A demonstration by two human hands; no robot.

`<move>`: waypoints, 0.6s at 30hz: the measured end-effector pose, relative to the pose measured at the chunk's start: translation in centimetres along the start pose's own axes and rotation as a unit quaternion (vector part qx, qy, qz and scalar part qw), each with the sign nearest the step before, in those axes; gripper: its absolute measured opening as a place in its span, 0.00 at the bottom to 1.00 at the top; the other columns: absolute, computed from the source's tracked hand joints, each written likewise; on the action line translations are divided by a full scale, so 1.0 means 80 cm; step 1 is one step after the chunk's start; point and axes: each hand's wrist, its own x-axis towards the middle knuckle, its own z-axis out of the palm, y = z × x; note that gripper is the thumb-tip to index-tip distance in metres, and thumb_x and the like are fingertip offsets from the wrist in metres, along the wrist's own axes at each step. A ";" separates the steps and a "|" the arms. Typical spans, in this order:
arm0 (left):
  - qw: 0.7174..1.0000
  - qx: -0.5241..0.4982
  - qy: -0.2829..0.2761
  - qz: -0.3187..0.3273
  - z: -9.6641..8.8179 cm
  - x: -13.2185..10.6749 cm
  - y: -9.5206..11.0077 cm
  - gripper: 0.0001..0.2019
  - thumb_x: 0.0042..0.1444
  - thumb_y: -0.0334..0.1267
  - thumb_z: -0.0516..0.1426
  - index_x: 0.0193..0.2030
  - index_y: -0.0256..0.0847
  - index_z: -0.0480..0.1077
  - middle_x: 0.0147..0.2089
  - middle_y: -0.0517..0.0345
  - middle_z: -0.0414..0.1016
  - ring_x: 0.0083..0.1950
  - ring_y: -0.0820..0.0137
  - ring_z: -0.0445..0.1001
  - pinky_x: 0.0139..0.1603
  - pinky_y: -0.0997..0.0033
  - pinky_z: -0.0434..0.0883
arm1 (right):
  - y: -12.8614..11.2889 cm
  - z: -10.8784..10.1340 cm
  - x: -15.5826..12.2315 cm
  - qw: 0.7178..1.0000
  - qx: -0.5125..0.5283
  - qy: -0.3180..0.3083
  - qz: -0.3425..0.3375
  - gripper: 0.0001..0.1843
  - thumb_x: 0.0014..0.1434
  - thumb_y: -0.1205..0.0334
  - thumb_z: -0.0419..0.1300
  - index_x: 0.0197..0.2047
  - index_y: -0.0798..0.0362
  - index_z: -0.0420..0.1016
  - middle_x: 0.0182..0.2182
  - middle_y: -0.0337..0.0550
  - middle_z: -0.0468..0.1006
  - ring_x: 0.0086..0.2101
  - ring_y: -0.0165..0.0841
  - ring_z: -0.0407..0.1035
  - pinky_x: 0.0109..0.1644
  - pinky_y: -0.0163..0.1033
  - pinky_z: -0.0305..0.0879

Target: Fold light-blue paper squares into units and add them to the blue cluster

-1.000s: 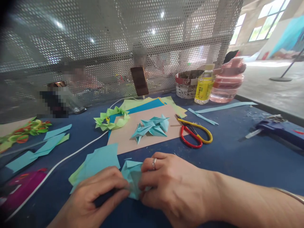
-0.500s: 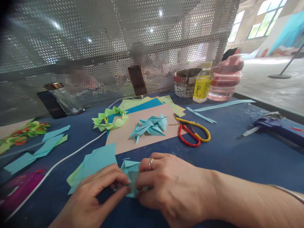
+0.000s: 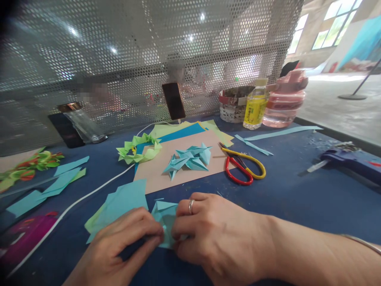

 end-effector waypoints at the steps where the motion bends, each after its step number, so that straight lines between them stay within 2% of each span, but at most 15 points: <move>1: 1.000 -0.001 0.001 0.002 0.000 -0.001 0.000 0.08 0.62 0.27 0.54 0.39 0.45 0.71 0.33 0.63 0.71 0.35 0.73 0.73 0.34 0.73 0.70 | 0.000 0.000 0.000 1.000 -0.002 -0.001 0.001 0.11 0.49 0.76 0.61 0.37 0.57 0.77 0.35 0.38 0.76 0.39 0.33 0.65 0.43 0.40 0.60; 18: 1.000 -0.001 0.011 0.013 0.001 -0.005 -0.005 0.06 0.63 0.29 0.56 0.39 0.45 0.71 0.33 0.65 0.72 0.35 0.72 0.71 0.34 0.71 0.67 | 0.001 0.002 0.002 1.000 0.009 -0.011 0.008 0.11 0.50 0.75 0.59 0.37 0.58 0.77 0.35 0.40 0.76 0.38 0.33 0.64 0.42 0.40 0.60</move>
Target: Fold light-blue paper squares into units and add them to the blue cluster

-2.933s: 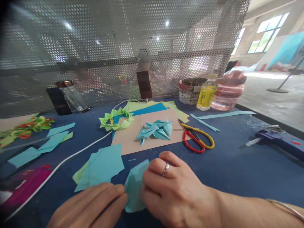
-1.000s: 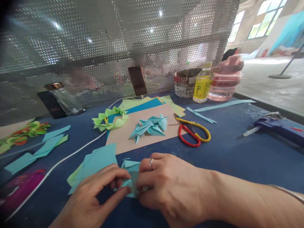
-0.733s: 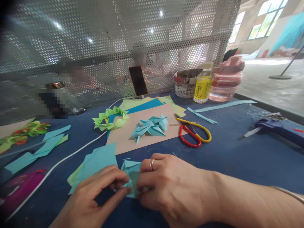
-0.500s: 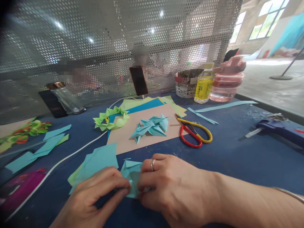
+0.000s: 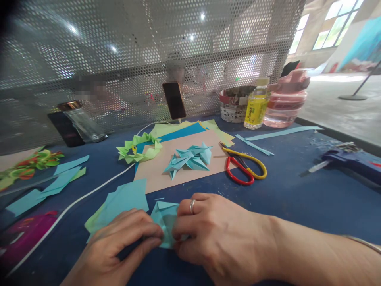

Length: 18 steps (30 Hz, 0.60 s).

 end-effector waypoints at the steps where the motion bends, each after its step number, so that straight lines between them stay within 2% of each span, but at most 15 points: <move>1: 1.000 -0.002 0.001 0.002 0.000 0.000 0.000 0.07 0.63 0.28 0.56 0.39 0.45 0.71 0.33 0.65 0.72 0.35 0.72 0.71 0.34 0.71 0.67 | 0.000 0.000 0.000 1.000 0.000 -0.001 0.001 0.11 0.50 0.75 0.59 0.37 0.58 0.77 0.35 0.40 0.76 0.38 0.33 0.64 0.42 0.40 0.60; 7: 0.999 0.032 0.013 0.016 -0.003 0.001 0.004 0.07 0.62 0.27 0.56 0.37 0.43 0.71 0.36 0.60 0.71 0.37 0.70 0.70 0.37 0.67 0.69 | -0.001 0.001 -0.003 1.000 0.001 -0.018 0.003 0.11 0.49 0.75 0.60 0.36 0.57 0.77 0.35 0.39 0.76 0.39 0.33 0.65 0.43 0.40 0.60; 11: 0.991 0.097 0.052 0.073 0.000 -0.001 0.009 0.08 0.61 0.25 0.55 0.37 0.41 0.73 0.40 0.56 0.73 0.40 0.67 0.71 0.40 0.64 0.70 | -0.004 0.002 -0.002 1.000 -0.003 -0.017 0.004 0.11 0.49 0.75 0.58 0.36 0.57 0.77 0.35 0.41 0.76 0.39 0.34 0.64 0.42 0.40 0.61; 14: 0.977 0.144 0.090 0.129 0.006 -0.005 0.013 0.09 0.63 0.25 0.54 0.38 0.39 0.75 0.38 0.58 0.77 0.39 0.67 0.75 0.43 0.64 0.70 | -0.004 -0.002 0.001 1.000 0.003 -0.008 0.008 0.11 0.49 0.75 0.57 0.35 0.57 0.77 0.34 0.41 0.76 0.37 0.34 0.64 0.40 0.41 0.61; 18: 0.956 0.223 0.110 0.156 0.013 -0.010 0.014 0.13 0.69 0.32 0.50 0.39 0.39 0.76 0.37 0.62 0.80 0.36 0.69 0.78 0.48 0.64 0.69 | -0.001 -0.004 0.001 1.000 0.002 -0.008 -0.003 0.12 0.48 0.75 0.57 0.36 0.58 0.77 0.33 0.41 0.75 0.36 0.33 0.63 0.39 0.41 0.60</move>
